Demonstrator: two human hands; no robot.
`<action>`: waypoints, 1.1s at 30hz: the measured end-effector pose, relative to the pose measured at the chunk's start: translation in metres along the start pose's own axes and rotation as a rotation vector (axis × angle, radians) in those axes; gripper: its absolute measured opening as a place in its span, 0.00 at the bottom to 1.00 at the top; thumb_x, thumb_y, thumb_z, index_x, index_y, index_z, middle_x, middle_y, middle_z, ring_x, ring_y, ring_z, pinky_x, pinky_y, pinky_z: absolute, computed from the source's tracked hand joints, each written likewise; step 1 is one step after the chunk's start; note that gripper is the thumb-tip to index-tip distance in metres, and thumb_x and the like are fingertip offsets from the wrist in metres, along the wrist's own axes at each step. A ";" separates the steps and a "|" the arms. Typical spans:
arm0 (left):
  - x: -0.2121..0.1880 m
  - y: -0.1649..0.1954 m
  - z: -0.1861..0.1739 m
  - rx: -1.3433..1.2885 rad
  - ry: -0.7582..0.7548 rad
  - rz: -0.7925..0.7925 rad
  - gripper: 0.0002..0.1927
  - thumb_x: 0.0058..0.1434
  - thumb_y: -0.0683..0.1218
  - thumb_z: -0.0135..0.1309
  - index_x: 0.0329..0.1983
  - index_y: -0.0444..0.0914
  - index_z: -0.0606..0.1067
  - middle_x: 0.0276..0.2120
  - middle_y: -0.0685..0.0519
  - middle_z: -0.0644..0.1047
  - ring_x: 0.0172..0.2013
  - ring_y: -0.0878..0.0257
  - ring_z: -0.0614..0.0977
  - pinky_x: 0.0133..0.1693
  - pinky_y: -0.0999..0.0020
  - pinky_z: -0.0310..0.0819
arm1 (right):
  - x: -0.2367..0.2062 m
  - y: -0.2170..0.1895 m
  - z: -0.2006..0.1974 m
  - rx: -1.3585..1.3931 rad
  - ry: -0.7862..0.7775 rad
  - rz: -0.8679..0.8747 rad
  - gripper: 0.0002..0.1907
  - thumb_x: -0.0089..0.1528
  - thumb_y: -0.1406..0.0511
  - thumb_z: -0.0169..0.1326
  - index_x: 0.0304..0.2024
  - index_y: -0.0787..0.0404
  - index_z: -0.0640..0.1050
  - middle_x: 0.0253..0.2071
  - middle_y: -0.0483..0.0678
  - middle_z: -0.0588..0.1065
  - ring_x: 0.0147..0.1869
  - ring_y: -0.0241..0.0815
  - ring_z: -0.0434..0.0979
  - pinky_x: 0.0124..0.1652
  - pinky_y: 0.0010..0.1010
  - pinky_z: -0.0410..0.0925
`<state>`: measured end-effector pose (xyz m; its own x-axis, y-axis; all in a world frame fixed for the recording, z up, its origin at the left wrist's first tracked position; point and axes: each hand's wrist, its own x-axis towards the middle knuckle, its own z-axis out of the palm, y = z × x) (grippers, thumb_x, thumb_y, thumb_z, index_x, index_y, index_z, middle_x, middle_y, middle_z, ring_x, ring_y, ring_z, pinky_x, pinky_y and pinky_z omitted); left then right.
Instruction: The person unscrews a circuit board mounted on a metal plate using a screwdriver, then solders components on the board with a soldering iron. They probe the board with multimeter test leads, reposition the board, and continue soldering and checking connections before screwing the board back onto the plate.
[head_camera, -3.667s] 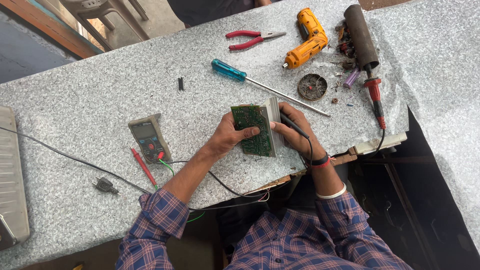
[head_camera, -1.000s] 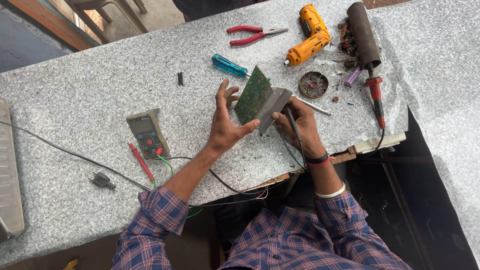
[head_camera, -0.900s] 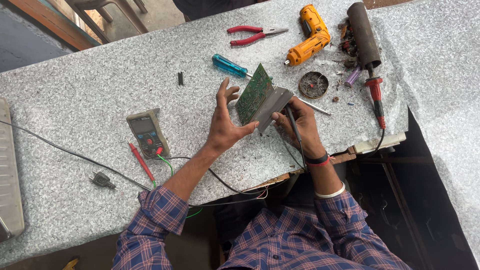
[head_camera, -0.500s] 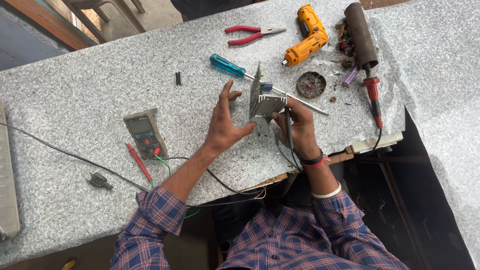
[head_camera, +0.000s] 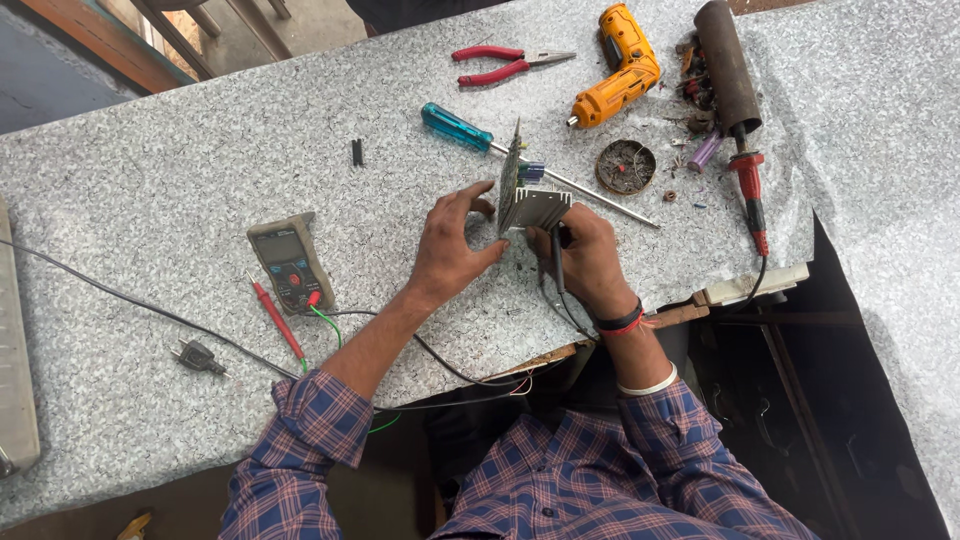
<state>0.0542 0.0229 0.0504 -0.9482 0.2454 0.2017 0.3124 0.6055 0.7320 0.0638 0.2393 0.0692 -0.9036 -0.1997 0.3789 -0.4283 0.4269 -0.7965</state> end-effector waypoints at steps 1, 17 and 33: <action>0.000 0.000 0.000 0.012 0.007 0.013 0.43 0.49 0.46 0.72 0.67 0.42 0.65 0.47 0.54 0.79 0.56 0.55 0.76 0.63 0.52 0.63 | 0.000 -0.001 0.000 -0.041 0.001 0.006 0.09 0.61 0.66 0.64 0.43 0.61 0.82 0.30 0.50 0.75 0.32 0.44 0.74 0.33 0.35 0.67; 0.002 0.008 -0.009 -0.072 -0.056 -0.133 0.38 0.50 0.44 0.69 0.65 0.43 0.69 0.46 0.53 0.78 0.48 0.62 0.82 0.53 0.63 0.78 | 0.000 -0.003 -0.002 -0.095 -0.057 -0.155 0.08 0.62 0.65 0.64 0.41 0.61 0.81 0.30 0.49 0.75 0.35 0.49 0.75 0.36 0.39 0.67; 0.001 0.001 -0.004 -0.001 -0.002 -0.006 0.66 0.42 0.48 0.78 0.76 0.46 0.45 0.58 0.43 0.71 0.58 0.48 0.76 0.62 0.50 0.67 | -0.004 0.001 0.000 -0.023 0.031 -0.030 0.12 0.61 0.68 0.64 0.47 0.63 0.80 0.32 0.49 0.75 0.35 0.43 0.75 0.36 0.34 0.68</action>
<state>0.0532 0.0210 0.0539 -0.9500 0.2436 0.1956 0.3065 0.6065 0.7336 0.0670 0.2403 0.0666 -0.8898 -0.1853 0.4171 -0.4546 0.4411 -0.7738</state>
